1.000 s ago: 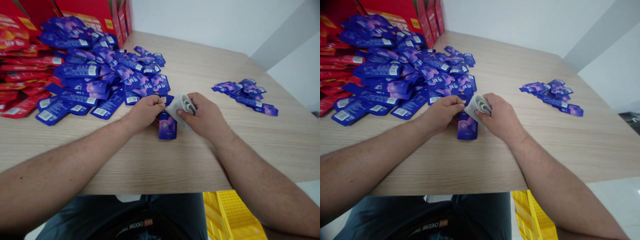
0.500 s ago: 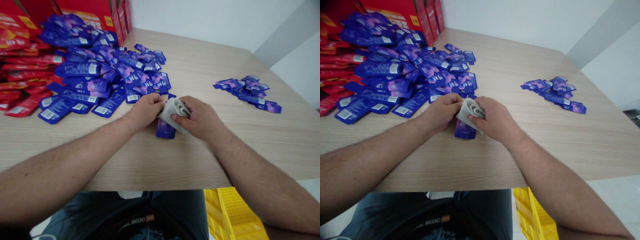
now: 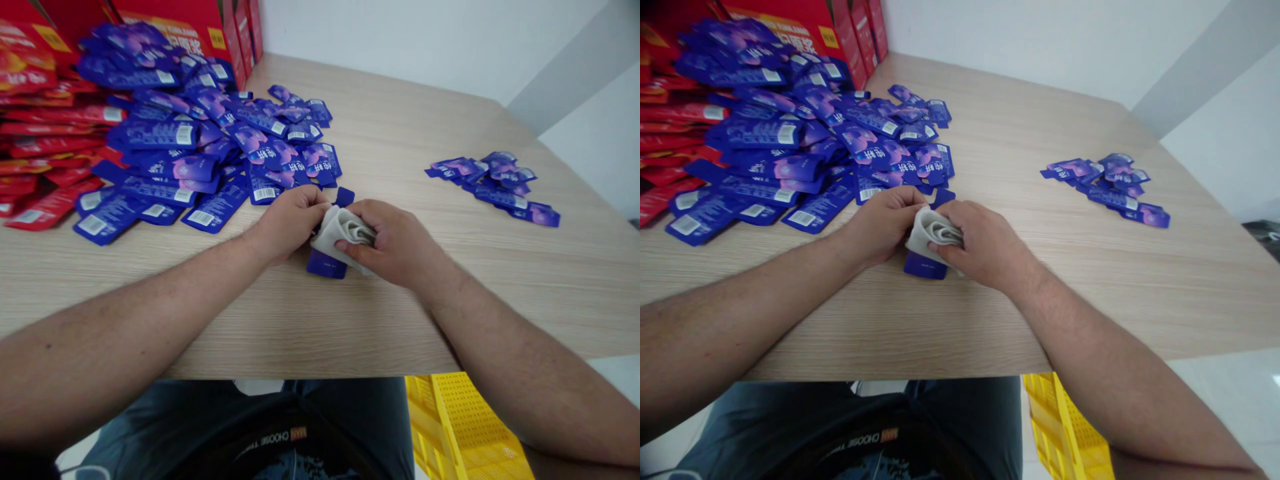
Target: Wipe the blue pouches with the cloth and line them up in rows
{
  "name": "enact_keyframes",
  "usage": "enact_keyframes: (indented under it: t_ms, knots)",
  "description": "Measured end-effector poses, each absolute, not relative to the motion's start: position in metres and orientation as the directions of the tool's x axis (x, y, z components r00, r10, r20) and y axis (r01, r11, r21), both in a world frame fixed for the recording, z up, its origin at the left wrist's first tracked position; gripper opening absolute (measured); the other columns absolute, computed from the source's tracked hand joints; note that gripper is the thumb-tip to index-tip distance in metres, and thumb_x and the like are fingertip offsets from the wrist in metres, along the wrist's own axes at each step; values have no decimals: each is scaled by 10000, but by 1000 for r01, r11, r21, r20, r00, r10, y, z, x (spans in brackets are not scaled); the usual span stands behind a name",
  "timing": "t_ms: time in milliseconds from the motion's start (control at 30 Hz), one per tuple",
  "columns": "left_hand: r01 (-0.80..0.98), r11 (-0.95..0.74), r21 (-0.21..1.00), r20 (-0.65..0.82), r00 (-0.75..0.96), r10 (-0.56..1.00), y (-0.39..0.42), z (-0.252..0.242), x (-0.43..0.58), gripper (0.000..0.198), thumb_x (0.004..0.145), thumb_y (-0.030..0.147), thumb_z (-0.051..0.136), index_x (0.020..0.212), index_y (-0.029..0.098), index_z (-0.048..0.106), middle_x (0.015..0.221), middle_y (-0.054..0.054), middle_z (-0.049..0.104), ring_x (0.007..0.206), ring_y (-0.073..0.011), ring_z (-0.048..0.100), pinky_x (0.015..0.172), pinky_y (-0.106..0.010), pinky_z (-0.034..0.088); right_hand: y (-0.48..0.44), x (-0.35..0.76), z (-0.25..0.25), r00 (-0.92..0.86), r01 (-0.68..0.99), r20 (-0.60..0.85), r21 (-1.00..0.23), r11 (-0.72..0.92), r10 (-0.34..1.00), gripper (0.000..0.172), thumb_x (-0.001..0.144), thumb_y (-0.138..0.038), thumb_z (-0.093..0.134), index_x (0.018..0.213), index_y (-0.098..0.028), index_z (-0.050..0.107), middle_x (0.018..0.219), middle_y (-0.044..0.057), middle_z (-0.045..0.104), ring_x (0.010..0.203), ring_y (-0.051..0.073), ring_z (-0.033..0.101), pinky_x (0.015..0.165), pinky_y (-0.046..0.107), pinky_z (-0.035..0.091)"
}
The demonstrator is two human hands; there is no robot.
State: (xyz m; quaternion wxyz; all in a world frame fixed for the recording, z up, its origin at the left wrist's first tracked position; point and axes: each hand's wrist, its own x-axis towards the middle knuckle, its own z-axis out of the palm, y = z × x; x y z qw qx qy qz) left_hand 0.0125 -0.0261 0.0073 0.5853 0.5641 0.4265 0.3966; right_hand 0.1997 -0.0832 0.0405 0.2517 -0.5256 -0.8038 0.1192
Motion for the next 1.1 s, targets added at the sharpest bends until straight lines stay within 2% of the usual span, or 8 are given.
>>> enact_keyframes:
  t_ms: [33,233,433,600,733,867,1033,1100]
  knots:
    - [11,50,999,-51,320,946,-26,7,13,162,825,193,683,706,197,573,646,30,558,540,-95,486,495,-213,380,-83,200,40,-324,783,279,-458,421,904,294,850,-363,676,1101,-213,711,1000,70,764,883,261,677,776,373,490]
    - [-23,188,982,-169,340,925,-29,14,14,139,865,167,637,752,209,569,636,37,571,487,-121,564,463,-240,470,-74,214,38,-88,855,334,-458,243,938,274,844,-355,661,1067,-203,704,990,91,757,860,280,666,759,404,490]
    - [-22,202,979,-182,346,921,-30,15,14,150,875,153,637,742,199,584,631,30,598,476,-113,566,450,-231,483,-77,211,39,-103,843,350,-466,269,931,261,835,-353,674,1060,-223,694,969,67,755,851,263,664,749,385,487]
    - [-36,153,988,-137,288,948,-29,13,14,188,869,162,667,709,196,573,641,27,588,519,-98,550,472,-204,463,-82,205,40,-249,803,320,-459,380,914,314,831,-387,686,1089,-209,705,991,75,757,863,259,673,749,372,484]
    - [-58,173,983,-148,305,941,-29,11,15,175,882,172,649,732,205,565,640,32,574,512,-107,546,469,-218,463,-83,206,41,-127,826,353,-480,296,927,270,849,-365,668,1060,-201,707,940,66,755,827,246,670,716,358,472]
    - [-30,76,997,-65,274,959,-28,8,14,193,856,158,686,703,191,573,643,31,563,548,-85,519,496,-187,442,-84,202,42,-291,776,295,-484,405,910,283,830,-381,696,1061,-218,716,955,53,762,849,246,676,740,358,479]
    - [-70,190,979,-160,305,939,-30,13,15,177,894,186,650,744,208,560,664,28,579,546,-116,578,493,-233,502,-82,204,42,-125,837,325,-472,276,937,241,833,-379,685,1016,-223,697,914,56,747,823,253,660,723,372,470]
    - [-78,219,973,-184,317,930,-31,17,15,191,891,174,653,734,210,550,656,25,582,534,-120,580,496,-248,519,-81,207,43,-114,846,326,-464,264,939,242,825,-379,693,1014,-228,694,924,59,745,829,258,658,730,380,475]
